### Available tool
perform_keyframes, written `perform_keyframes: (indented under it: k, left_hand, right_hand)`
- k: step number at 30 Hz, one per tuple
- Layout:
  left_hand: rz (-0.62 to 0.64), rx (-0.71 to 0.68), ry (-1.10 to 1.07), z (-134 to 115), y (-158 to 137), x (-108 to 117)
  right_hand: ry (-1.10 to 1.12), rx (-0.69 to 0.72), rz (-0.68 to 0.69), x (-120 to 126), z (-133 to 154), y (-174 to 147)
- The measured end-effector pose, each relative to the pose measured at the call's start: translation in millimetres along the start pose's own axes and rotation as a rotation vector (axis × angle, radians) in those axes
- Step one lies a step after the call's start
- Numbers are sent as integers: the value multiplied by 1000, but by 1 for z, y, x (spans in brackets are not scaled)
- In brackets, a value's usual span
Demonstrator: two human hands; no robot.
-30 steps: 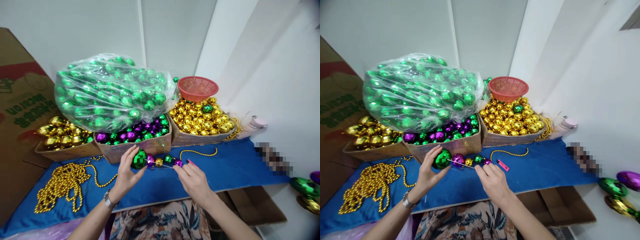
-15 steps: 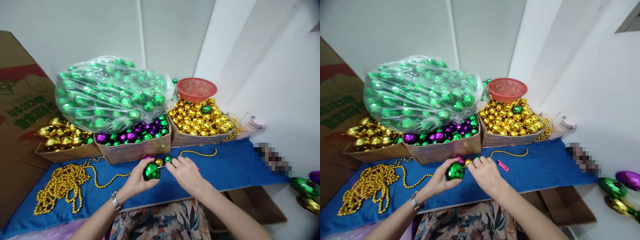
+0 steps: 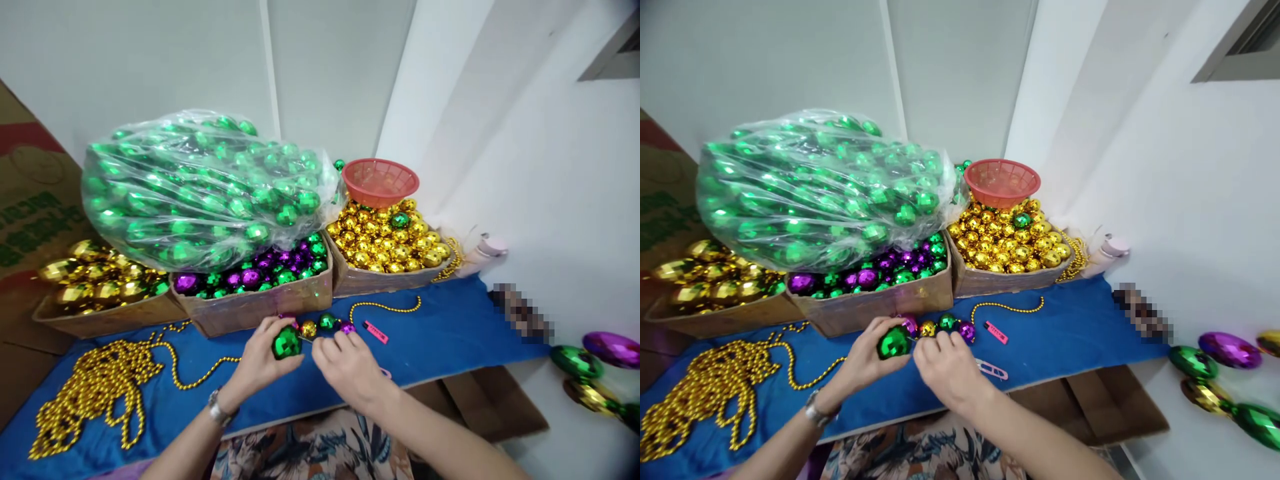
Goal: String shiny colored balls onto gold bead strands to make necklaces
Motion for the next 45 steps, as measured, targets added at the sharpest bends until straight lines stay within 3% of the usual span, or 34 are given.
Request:
perform_keyframes:
  k: [2, 3, 4, 7, 8, 9, 10, 13, 15, 18, 21, 23, 26, 30, 32, 35, 40, 45]
  left_hand:
    - [218, 1, -238, 2, -2, 0]
    - [264, -19, -266, 2, -3, -1]
    - [232, -44, -217, 3, -3, -3]
    - [-149, -78, 101, 7, 0, -4]
    - [-233, -56, 130, 9, 1, -3]
    - [-240, -22, 89, 11, 1, -2]
    - [-176, 13, -7, 12, 1, 0]
    - [179, 35, -256, 12, -4, 0]
    - [245, -72, -141, 9, -6, -2]
    - [56, -243, 204, 6, -3, -7]
    - [-141, -187, 266, 7, 3, -6]
    - [-106, -132, 147, 8, 4, -5]
    - [-23, -179, 80, 9, 1, -4]
    - [-216, -153, 233, 15, -1, -2]
    - [-252, -82, 126, 20, 0, 1]
    - [-205, 63, -195, 21, -1, 4]
    - [-169, 229, -776, 11, -3, -2]
    - [-185, 454, -1342, 6, -1, -6]
  right_hand:
    - [31, 7, -7, 2, -7, 1]
    - [35, 15, 8, 3, -10, 1]
    - [29, 27, 25, 4, -11, 2]
    - [-18, 66, 6, 7, 0, 3]
    - [-35, 71, -13, 7, 4, 2]
    - [-49, 70, -34, 7, 6, 1]
    - [-60, 58, -47, 6, 6, -1]
    - [-65, 11, -26, 8, -9, -2]
    - [-59, 18, 21, 12, -18, 1]
    - [-51, 102, 21, 20, -13, 6]
    - [-48, 172, -43, 26, 3, 6]
    - [-47, 170, -53, 25, 4, 2]
    - [-60, 93, -13, 19, -13, -4]
    - [-64, 54, 11, 15, -40, -15]
    - [-7, 5, -27, 15, -49, -23]
    - [218, -81, -121, 9, -49, -36]
    - [628, -224, -174, -21, -23, -54]
    - [694, -269, -161, -40, 6, -67]
Point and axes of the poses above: each hand's wrist, its own y-axis towards the middle knuckle, its own x-axis out of the back of the hand, z = x × y, the point moved 1 cm from there along y, towards the middle knuckle, and after that the axes turned 14 degrees about y, right-handed, at the moved point
